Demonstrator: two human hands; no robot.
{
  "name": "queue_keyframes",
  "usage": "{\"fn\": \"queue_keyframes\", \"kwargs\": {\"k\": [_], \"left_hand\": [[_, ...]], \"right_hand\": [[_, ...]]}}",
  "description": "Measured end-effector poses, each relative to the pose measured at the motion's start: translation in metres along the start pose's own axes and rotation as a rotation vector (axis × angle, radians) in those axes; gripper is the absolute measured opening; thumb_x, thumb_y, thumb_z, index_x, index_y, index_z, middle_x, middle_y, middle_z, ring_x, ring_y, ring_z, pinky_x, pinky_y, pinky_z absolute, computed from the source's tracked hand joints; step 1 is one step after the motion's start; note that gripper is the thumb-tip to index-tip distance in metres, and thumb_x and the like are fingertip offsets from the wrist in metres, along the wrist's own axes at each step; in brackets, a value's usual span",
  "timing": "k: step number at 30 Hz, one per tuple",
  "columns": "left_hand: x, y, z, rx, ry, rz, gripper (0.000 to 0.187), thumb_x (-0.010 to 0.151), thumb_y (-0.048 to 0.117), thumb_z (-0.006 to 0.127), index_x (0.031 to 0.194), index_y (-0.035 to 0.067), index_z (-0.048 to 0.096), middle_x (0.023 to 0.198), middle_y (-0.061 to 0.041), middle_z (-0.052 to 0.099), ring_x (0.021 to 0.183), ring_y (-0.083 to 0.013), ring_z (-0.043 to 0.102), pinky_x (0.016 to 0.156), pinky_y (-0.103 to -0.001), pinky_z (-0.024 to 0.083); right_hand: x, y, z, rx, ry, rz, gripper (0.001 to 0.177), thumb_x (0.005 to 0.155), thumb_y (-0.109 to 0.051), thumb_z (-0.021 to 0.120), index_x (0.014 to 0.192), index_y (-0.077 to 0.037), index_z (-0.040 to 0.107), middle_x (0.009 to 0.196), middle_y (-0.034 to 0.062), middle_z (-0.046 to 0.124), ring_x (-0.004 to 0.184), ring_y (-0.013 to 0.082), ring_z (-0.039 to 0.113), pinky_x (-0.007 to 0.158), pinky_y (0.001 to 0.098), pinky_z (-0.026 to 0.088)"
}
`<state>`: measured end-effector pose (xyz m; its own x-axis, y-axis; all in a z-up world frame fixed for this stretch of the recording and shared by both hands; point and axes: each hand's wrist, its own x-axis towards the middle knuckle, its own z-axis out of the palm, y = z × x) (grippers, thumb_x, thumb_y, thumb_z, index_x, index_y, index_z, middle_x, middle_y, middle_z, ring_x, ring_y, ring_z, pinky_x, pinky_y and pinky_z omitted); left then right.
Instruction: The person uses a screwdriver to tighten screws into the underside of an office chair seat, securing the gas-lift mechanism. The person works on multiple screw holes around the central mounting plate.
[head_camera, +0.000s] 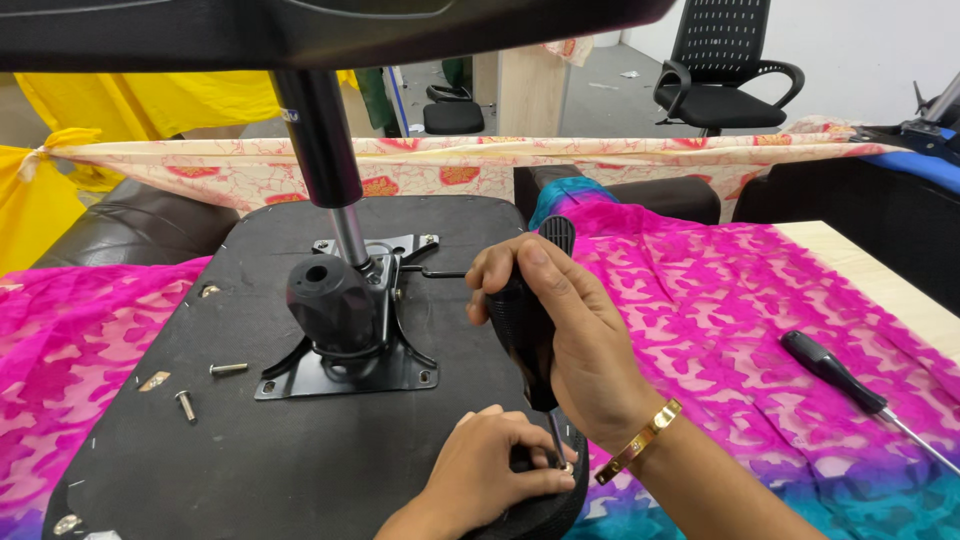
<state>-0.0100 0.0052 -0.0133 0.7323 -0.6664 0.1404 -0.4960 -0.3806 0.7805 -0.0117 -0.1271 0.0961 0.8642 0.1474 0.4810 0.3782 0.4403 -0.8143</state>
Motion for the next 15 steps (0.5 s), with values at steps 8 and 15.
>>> {"fn": "queue_keyframes", "kwargs": {"k": [8,15], "left_hand": [[-0.004,-0.005,-0.004,0.002,-0.054,0.046,0.019,0.085,0.036,0.077,0.098,0.023,0.083,0.077,0.003,0.069,0.082,-0.0163,0.059,0.083,-0.034,0.042],[-0.007,-0.010,0.000,0.021,0.027,0.122,0.021,0.085,0.036,0.077,0.095,0.018,0.082,0.083,0.000,0.069,0.084,-0.0202,0.061,0.079,-0.038,0.042]], "right_hand": [[0.006,0.005,0.014,-0.222,0.210,0.053,0.025,0.106,-0.027,0.054,0.104,-0.005,0.066,0.103,0.0072,0.066,0.094,0.0157,0.060,0.088,0.0302,0.049],[0.008,-0.002,0.015,-0.186,0.177,0.039,0.031,0.108,-0.028,0.044,0.099,-0.003,0.061,0.095,0.0110,0.066,0.096,0.0219,0.060,0.094,0.0367,0.046]]}}
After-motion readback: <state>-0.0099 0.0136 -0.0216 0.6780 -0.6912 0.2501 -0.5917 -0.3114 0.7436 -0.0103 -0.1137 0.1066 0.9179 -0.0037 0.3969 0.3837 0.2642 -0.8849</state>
